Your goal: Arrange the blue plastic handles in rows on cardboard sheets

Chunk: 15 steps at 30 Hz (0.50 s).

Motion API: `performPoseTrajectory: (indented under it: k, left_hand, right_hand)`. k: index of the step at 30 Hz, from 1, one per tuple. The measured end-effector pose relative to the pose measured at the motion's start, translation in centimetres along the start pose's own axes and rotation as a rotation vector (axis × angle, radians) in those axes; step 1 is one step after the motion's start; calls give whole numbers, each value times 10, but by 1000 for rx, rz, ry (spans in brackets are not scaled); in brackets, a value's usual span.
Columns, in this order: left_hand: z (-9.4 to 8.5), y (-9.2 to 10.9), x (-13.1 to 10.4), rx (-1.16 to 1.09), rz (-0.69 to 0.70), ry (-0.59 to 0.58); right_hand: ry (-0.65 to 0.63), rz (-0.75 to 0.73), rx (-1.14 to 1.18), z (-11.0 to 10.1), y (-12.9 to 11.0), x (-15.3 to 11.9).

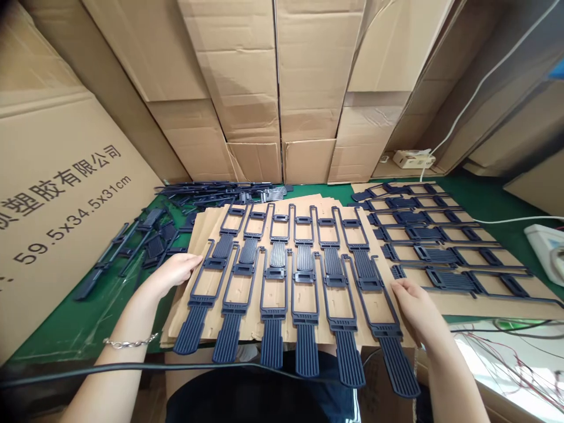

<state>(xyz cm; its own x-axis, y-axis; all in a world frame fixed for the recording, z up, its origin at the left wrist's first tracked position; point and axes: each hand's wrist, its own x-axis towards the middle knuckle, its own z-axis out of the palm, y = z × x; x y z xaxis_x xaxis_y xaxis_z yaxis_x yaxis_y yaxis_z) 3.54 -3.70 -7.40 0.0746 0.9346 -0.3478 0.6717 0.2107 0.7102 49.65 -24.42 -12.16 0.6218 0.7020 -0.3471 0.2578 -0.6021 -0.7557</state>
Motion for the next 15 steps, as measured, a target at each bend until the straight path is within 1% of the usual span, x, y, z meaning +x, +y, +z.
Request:
performPoseTrajectory:
  k: [2,5,7,9,12,15]
  left_hand:
    - [-3,-1,1,-21,-8,-24]
    - [-9,-6,3,-33,-24,-14]
    - [-13,-10,4,-36,-33,4]
    - [-15,-13,4,-41,-37,19]
    - [-16,-16,3,-56,-28,36]
    - [-15,-18,4,-69,-10,49]
  right_hand:
    - [-4,-13,-48,2,-3,6]
    - [-22,-58,-169,1,-11,12]
    - [-51,-88,-262,-1,-20,18]
    - [-58,-125,-359,-5,-36,29]
    - [18,-247,-475,-11,-70,64]
    - [102,-381,-529,-15,-110,114]
